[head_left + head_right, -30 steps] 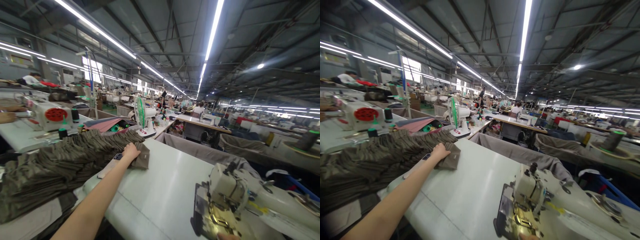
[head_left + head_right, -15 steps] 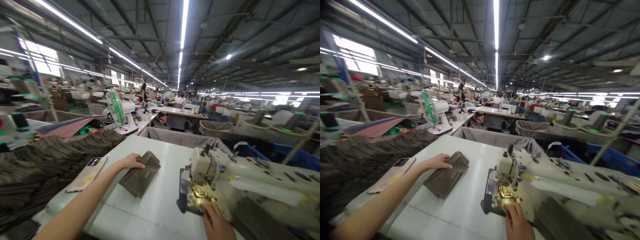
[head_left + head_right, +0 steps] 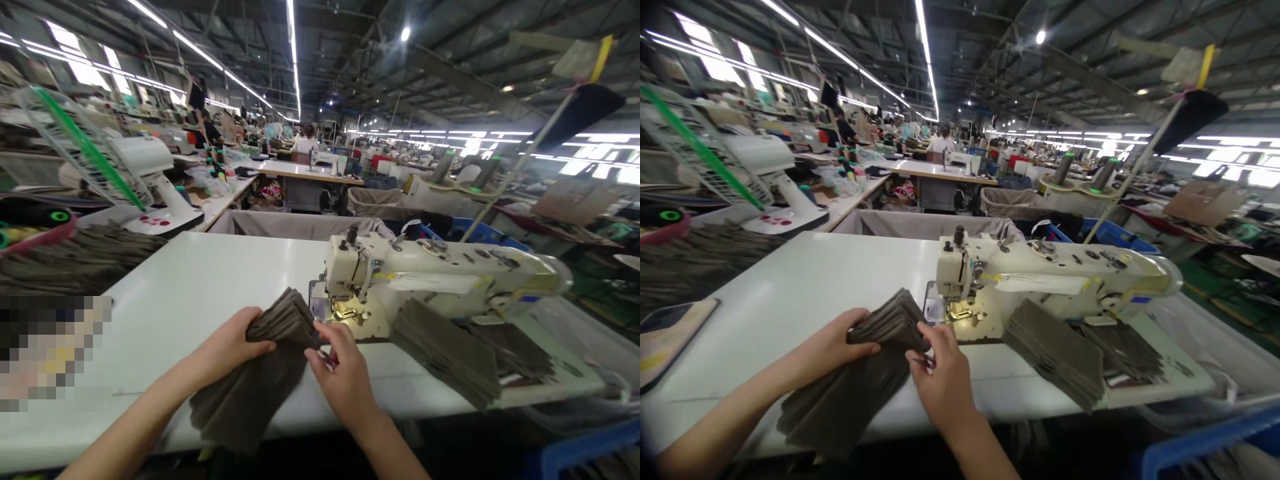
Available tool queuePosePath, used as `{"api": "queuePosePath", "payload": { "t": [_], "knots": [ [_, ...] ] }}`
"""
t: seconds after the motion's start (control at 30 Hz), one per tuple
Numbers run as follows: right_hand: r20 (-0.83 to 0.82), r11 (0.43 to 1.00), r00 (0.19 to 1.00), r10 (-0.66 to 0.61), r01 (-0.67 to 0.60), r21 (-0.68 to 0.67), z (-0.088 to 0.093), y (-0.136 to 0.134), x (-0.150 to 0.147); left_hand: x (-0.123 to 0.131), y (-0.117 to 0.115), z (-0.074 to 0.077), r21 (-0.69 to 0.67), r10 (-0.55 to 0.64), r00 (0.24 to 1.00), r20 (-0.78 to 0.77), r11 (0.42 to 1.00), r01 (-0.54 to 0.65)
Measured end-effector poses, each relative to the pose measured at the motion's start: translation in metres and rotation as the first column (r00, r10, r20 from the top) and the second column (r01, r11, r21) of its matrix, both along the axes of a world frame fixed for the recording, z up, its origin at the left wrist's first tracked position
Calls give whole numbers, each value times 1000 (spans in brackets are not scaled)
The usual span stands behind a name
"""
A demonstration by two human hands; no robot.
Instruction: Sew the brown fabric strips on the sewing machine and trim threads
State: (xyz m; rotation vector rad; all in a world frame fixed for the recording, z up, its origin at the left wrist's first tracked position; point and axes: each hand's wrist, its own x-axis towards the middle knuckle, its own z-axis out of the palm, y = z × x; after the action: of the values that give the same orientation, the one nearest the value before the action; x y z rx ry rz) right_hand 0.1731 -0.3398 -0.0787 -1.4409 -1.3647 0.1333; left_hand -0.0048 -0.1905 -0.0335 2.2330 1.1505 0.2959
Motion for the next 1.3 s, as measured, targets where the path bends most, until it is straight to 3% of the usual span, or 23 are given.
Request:
{"api": "queuePosePath", "payload": {
  "t": [0.13, 0.27, 0.47, 0.7, 1.0, 1.3],
  "knots": [
    [41, 1000, 999, 5, -6, 30, 4, 1, -1, -2, -28, 6, -42, 47, 994, 103, 998, -42],
    [129, 994, 990, 55, -67, 85, 4, -1, -2, -5, -41, 6, -11, 90, 981, 169, 996, -89],
    [26, 981, 991, 129, -131, 144, 14, -8, -8, -8, -46, 3, -10, 136, 972, 192, 991, -137],
    [-193, 993, 974, 121, -118, 29, 18, -13, -11, -8, -55, 8, -12, 150, 962, 228, 988, -151],
    [-22, 982, 991, 136, -131, 139, 18, -15, -10, -9, -56, 6, 11, 140, 963, 229, 989, -146],
    [-62, 991, 997, 54, -46, 124, 23, -23, -11, -13, -65, 8, 74, 147, 965, 218, 983, -167]
  ]
}}
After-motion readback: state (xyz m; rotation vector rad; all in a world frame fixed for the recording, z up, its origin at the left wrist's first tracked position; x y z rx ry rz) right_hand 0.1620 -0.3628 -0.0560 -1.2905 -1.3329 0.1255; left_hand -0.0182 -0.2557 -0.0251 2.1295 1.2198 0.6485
